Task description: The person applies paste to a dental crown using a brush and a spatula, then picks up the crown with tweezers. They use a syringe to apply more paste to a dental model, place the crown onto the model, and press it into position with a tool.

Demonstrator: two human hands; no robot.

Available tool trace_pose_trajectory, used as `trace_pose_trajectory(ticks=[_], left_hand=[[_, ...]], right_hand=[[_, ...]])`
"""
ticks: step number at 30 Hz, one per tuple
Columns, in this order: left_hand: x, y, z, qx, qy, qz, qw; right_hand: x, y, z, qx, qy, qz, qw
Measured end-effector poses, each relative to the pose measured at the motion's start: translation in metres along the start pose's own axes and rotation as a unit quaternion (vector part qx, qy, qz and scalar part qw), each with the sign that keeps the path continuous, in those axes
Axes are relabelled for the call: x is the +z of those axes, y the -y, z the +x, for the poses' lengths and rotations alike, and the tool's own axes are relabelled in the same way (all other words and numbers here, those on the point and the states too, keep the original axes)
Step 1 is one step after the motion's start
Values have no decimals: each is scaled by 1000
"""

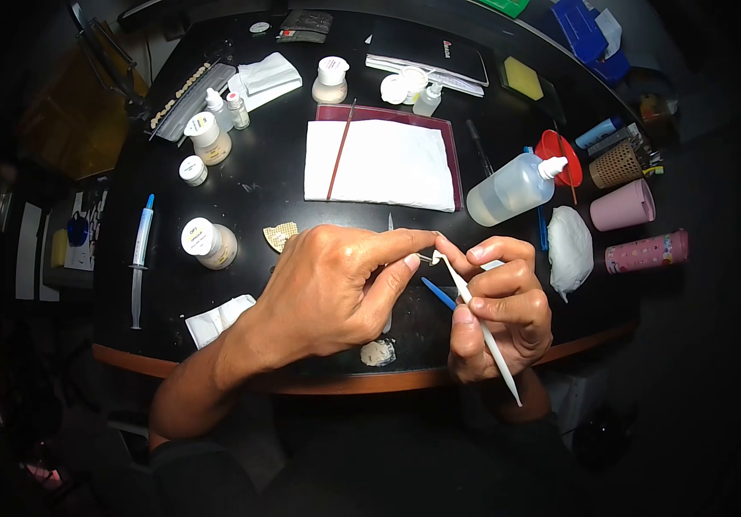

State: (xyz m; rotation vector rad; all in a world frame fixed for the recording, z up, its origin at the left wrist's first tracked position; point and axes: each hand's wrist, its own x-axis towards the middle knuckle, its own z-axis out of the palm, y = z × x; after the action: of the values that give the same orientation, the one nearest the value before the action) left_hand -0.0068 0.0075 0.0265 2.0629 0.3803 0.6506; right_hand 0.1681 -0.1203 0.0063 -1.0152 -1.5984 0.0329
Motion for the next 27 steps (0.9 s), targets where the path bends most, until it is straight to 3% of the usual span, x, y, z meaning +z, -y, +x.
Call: trace_pose_trajectory(ticks=[27], left_hand=[[-1,1,-1,-5,5,2,1000]], right_hand=[[-1,4,2,-4,8,-5,1000]])
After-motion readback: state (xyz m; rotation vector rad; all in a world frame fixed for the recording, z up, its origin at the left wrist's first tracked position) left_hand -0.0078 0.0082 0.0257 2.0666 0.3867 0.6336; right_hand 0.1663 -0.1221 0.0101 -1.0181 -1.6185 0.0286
